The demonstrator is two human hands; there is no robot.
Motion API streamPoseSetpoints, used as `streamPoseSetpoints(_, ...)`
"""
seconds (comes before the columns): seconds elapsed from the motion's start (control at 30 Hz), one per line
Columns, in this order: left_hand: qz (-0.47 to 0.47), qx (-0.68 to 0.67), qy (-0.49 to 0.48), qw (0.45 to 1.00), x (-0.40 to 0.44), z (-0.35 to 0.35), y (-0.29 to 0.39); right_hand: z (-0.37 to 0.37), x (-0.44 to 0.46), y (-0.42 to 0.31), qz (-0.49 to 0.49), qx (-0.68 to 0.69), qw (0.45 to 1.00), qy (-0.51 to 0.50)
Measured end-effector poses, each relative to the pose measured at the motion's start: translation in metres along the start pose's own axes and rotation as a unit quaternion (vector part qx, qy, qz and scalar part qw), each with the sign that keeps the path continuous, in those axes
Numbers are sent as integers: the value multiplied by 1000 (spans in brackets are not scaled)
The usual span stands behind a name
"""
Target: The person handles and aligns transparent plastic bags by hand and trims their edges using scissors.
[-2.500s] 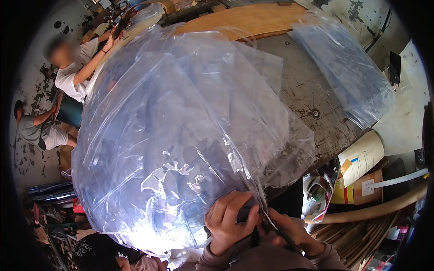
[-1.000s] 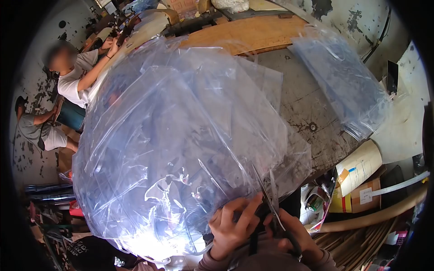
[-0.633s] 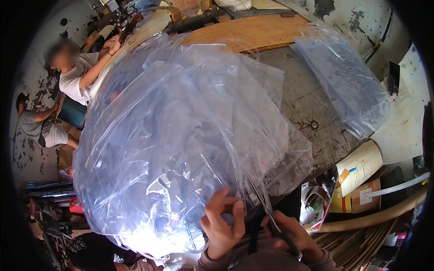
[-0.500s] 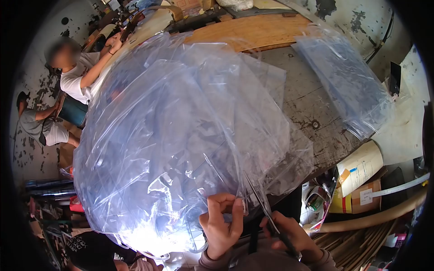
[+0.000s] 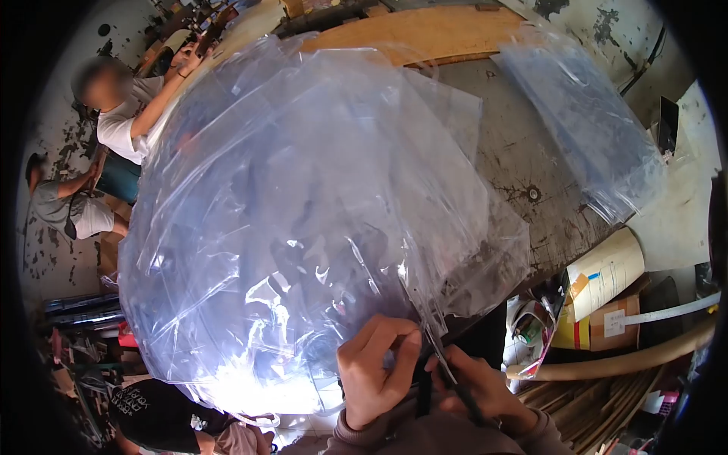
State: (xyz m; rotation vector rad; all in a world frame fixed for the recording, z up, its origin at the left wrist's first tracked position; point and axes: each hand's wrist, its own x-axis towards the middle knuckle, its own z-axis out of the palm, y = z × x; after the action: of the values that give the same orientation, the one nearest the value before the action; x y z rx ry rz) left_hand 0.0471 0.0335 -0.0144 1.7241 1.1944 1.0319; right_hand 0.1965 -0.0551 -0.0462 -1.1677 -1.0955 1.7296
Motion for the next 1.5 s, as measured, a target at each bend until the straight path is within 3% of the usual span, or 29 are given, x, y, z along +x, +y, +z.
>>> streamPoseSetpoints(0.17,21,10,-114,993,5,-9,8,8,9,-5,-60,-28,998,14)
streamPoseSetpoints(0.4,-16,-51,-108,993,1,-8,5,1,16,-16,-64,-15,998,-9)
streamPoseSetpoints(0.47,-82,-115,-71,987,-1,-4,4,-2,14,-10,-49,19,999,-9)
streamPoseSetpoints(0.7,-113,-91,-65,987,5,-3,5,-9,-5,-1,-31,22,999,25)
streamPoseSetpoints(0.83,-42,-42,-64,996,6,4,2,-12,-12,5,-18,-24,999,11)
streamPoseSetpoints(0.97,46,62,-49,996,11,11,7,-16,-16,13,16,39,999,-16)
streamPoseSetpoints(1.03,51,69,-53,995,9,11,4,-18,-18,16,12,86,996,-23)
streamPoseSetpoints(1.5,181,148,-65,970,5,11,-11,-13,-13,15,-32,-16,998,44)
